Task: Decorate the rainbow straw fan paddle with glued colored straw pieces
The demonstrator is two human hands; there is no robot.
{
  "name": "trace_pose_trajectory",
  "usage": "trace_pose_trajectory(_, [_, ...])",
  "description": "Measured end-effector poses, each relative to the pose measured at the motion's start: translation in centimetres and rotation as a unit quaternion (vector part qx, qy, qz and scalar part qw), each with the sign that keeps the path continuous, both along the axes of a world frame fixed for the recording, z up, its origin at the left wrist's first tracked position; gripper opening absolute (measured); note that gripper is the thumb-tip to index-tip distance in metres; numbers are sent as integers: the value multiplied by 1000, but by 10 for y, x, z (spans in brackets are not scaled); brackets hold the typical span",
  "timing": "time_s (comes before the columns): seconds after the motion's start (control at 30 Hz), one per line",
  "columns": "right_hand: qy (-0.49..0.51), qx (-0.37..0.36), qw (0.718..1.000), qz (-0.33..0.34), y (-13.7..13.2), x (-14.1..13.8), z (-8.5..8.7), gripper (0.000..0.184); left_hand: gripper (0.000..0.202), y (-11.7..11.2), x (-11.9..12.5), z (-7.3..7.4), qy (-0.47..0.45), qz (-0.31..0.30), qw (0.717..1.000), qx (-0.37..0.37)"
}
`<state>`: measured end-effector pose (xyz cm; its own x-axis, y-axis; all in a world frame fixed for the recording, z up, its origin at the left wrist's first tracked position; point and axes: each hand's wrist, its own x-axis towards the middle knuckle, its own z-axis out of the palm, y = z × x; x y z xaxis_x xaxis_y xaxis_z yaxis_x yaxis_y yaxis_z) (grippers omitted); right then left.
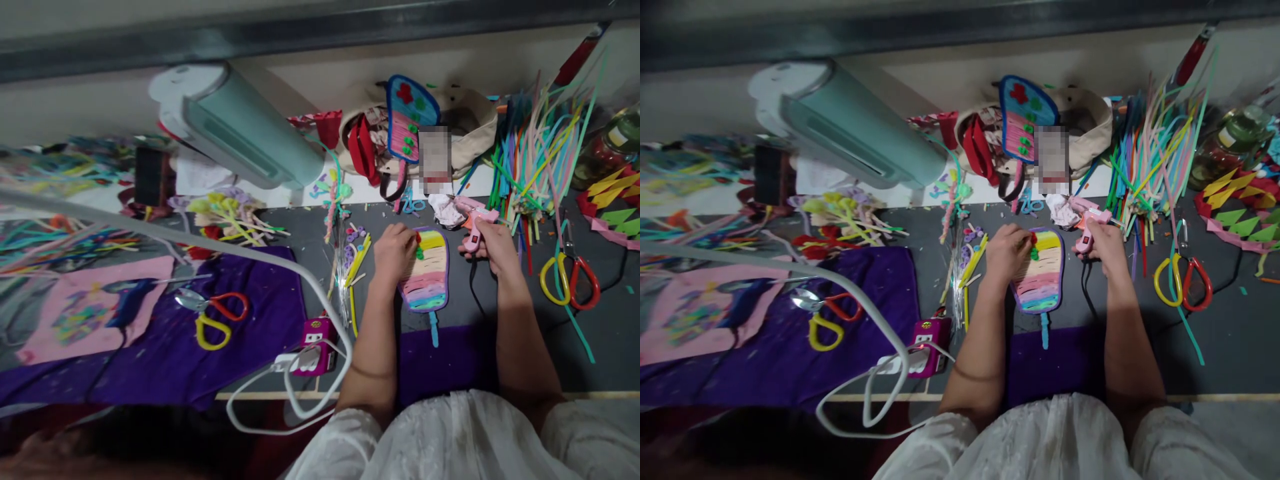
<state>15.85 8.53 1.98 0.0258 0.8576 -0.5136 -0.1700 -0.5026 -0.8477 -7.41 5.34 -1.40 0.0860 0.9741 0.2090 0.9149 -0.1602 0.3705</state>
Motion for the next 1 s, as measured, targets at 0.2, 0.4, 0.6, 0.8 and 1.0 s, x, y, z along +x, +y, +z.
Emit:
trace_pose_trajectory(0.2, [-31, 4, 999, 16, -2, -4, 2, 38, 16, 0, 0, -1, 7, 1, 1000, -3])
trace_pose_trajectory(0.4, [-8, 47, 999, 13, -3, 0, 4, 45, 17, 0, 1, 1, 13, -3, 1000, -7])
trace_pose_trajectory(0.6, [-43, 49, 997, 42, -4, 0, 4, 46, 18, 0, 2, 7, 7, -4, 999, -31])
trace_pose_trajectory(0.8, [-61, 77, 993, 62, -4, 1, 5, 44, 18, 1, 2, 4, 4, 2, 1000, -28])
trace_pose_trajectory(1.0, [-167, 47, 978, 119, 1, 8, -11, 47, 18, 2, 1, 0, 3, -1, 1000, -7])
